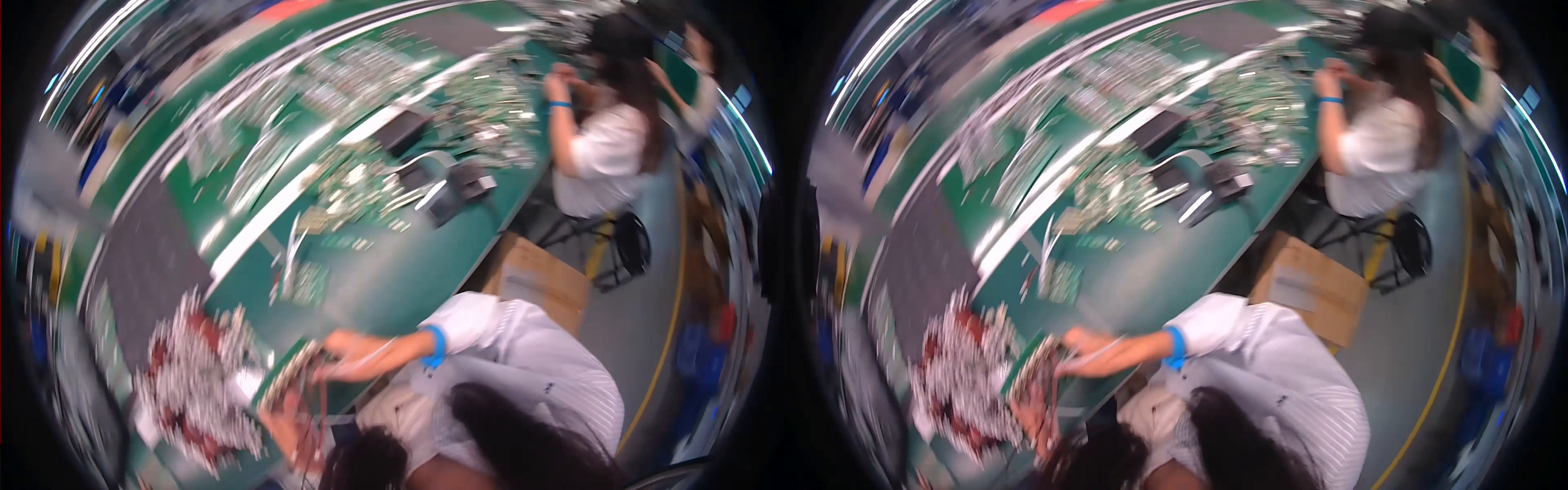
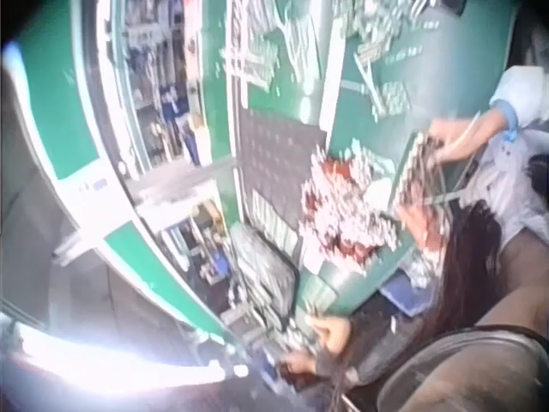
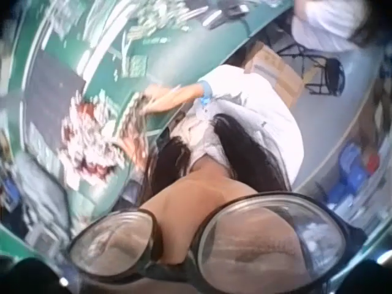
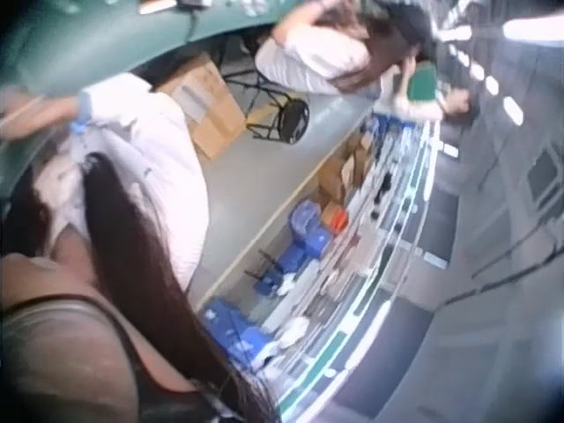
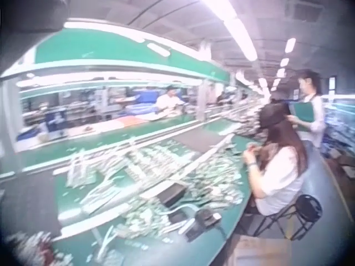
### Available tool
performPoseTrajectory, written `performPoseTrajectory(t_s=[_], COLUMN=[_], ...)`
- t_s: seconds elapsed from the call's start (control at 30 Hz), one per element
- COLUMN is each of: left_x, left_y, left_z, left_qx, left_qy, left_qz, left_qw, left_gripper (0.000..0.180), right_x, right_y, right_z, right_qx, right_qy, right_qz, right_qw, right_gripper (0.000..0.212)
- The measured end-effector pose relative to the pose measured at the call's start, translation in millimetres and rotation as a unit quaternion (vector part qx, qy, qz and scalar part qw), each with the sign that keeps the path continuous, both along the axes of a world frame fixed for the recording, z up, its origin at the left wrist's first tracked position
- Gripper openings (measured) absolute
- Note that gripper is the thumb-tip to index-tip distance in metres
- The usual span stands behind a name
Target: The person connects wire harnesses to printed circuit boards by hand at an assembly station.
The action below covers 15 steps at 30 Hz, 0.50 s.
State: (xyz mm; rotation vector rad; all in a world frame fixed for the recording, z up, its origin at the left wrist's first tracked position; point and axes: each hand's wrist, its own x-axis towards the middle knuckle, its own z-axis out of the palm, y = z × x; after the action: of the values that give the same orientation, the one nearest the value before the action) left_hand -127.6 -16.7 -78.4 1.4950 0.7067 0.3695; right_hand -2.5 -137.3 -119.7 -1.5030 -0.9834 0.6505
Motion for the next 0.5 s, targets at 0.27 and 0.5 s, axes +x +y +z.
performPoseTrajectory(t_s=[0.27, 0.5], left_x=[39.8, 25.2], left_y=[-11.5, 13.7], left_z=[-34.5, -22.2], left_qx=[-0.097, -0.243], left_qy=[-0.272, -0.219], left_qz=[-0.007, 0.050], left_qw=[0.957, 0.944], left_gripper=[0.035, 0.028], right_x=[-2.8, 50.4], right_y=[-16.5, -49.1], right_z=[21.1, 18.1], right_qx=[0.024, 0.045], right_qy=[-0.064, 0.145], right_qz=[-0.084, -0.155], right_qw=[0.994, 0.976], right_gripper=[0.027, 0.025])
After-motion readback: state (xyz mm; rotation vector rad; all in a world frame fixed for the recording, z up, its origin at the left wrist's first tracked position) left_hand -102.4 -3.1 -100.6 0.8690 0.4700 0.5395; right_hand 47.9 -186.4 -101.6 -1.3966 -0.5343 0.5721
